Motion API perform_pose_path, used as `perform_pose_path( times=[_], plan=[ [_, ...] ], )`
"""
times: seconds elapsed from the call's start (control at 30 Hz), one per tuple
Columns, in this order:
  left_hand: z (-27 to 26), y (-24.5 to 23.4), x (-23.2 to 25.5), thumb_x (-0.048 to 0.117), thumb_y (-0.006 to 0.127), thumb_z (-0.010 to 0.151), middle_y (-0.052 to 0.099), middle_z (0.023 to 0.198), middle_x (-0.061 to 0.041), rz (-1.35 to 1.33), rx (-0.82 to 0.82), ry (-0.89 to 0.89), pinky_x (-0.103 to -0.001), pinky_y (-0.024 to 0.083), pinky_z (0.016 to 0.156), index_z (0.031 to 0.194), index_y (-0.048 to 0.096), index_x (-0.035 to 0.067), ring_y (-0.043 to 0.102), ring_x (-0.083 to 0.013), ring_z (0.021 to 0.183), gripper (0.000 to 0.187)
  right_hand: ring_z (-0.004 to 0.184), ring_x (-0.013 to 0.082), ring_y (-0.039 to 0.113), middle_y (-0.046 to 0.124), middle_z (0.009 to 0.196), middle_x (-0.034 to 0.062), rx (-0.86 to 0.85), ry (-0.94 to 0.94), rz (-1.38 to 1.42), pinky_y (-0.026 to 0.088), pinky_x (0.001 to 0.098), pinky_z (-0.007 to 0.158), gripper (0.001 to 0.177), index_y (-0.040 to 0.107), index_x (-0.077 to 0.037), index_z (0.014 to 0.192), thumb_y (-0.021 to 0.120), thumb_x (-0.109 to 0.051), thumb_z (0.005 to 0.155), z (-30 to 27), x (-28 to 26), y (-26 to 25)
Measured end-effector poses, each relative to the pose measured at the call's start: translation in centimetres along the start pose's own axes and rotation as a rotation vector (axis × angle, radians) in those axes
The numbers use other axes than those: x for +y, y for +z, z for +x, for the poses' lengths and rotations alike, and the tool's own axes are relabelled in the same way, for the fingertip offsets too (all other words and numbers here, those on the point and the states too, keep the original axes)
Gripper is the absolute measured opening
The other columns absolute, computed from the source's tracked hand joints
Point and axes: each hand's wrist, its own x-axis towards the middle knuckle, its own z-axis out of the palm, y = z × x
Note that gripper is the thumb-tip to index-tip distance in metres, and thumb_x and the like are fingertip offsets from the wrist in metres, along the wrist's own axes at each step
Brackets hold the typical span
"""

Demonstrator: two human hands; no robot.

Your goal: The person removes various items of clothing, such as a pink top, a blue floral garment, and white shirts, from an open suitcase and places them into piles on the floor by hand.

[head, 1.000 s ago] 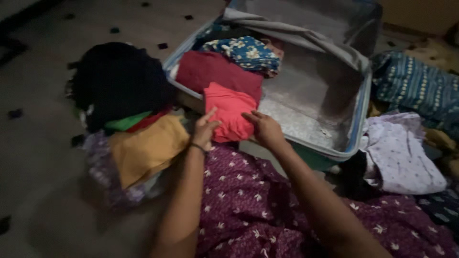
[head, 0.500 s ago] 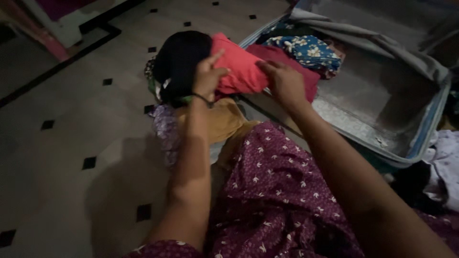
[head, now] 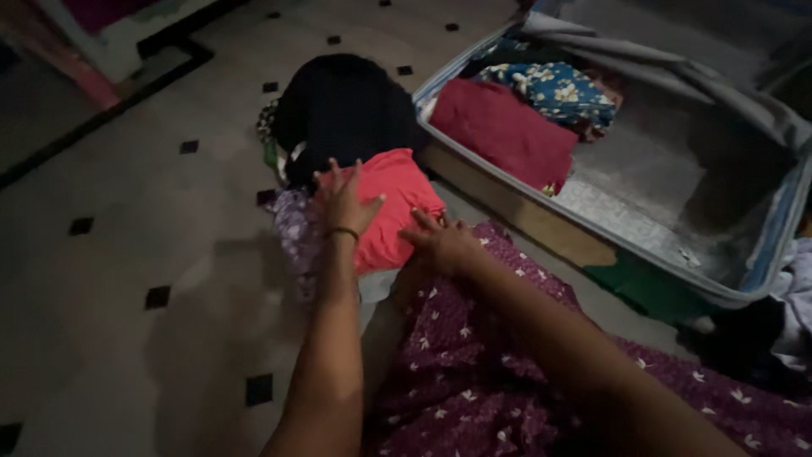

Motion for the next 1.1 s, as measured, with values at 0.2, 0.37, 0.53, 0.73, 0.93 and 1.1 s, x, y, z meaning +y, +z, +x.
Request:
perform_pose_path(
  times=[0.2, 0.37, 0.53, 0.73, 0.93, 1.1],
  plan=[
    [-3.0, 6.0, 3.5, 0.060, 0.046, 0.098, 0.014, 0.171, -0.001, 0.112, -0.043, 0.064, -0.076, 0.003, 0.117, 0.158, 0.033, 0.042, 0.004, -0.0349, 0.158, 0.064, 0.153, 0.0470, 0.009, 0.002, 0.173, 0.0052, -0.129, 0.021, -0.009, 0.023, 0.0755, 0.111, 0.082, 0.028, -0.046, 0.158, 0.069, -0.035, 0.088, -0.2, -0.6, -1.2],
    [-2.3, 6.3, 2.4, 0.061, 0.047, 0.097, 0.015, 0.171, 0.002, 0.040, -0.072, 0.023, -0.074, 0.000, 0.117, 0.157, 0.033, 0.043, 0.003, -0.0324, 0.158, 0.064, 0.149, 0.0442, 0.024, 0.022, 0.166, 0.0078, 0.063, 0.000, 0.116, 0.031, 0.0704, 0.109, 0.070, 0.045, -0.039, 0.148, 0.073, -0.037, 0.084, -0.8, -0.4, -0.9],
    [0.7, 8.0, 3.7, 0.055, 0.055, 0.095, 0.019, 0.171, 0.006, -0.195, -0.140, -0.278, -0.073, 0.001, 0.118, 0.155, 0.039, 0.039, 0.004, -0.0291, 0.158, 0.064, 0.133, 0.0399, 0.054, 0.058, 0.143, 0.0143, 0.508, -0.102, 0.465, 0.049, 0.0515, 0.105, 0.052, 0.060, -0.018, 0.137, 0.072, -0.027, 0.087, -1.1, 2.6, -1.3],
    [7.1, 10.9, 11.8, 0.040, 0.069, 0.095, 0.040, 0.164, -0.012, -1.176, 0.166, -0.138, -0.041, 0.035, 0.116, 0.156, 0.045, 0.014, 0.036, -0.0320, 0.151, 0.070, 0.120, 0.0403, 0.060, 0.064, 0.131, 0.0215, 0.803, 0.081, 0.490, 0.049, 0.0483, 0.100, 0.050, 0.059, -0.009, 0.137, 0.074, -0.022, 0.091, 0.1, 15.5, -7.2],
    [12.5, 12.8, 27.9, 0.045, 0.067, 0.097, 0.035, 0.168, -0.013, -1.878, 0.182, -0.104, -0.052, 0.025, 0.123, 0.161, 0.037, 0.019, 0.035, -0.0333, 0.156, 0.075, 0.121, 0.0389, 0.060, 0.064, 0.131, 0.0179, 0.661, 0.418, 0.441, 0.048, 0.0480, 0.101, 0.050, 0.065, -0.011, 0.129, 0.078, -0.019, 0.081, -1.3, 29.9, -7.2],
    [9.4, 16.1, 34.5, 0.056, 0.056, 0.094, 0.030, 0.168, -0.007, -1.931, -0.099, -0.367, -0.063, 0.017, 0.119, 0.161, 0.029, 0.029, 0.024, -0.0302, 0.155, 0.077, 0.126, 0.0374, 0.059, 0.066, 0.132, 0.0158, 0.668, 0.583, 0.404, 0.047, 0.0467, 0.107, 0.047, 0.066, -0.011, 0.130, 0.078, -0.013, 0.084, -2.8, 39.0, -1.3]
  ],
)
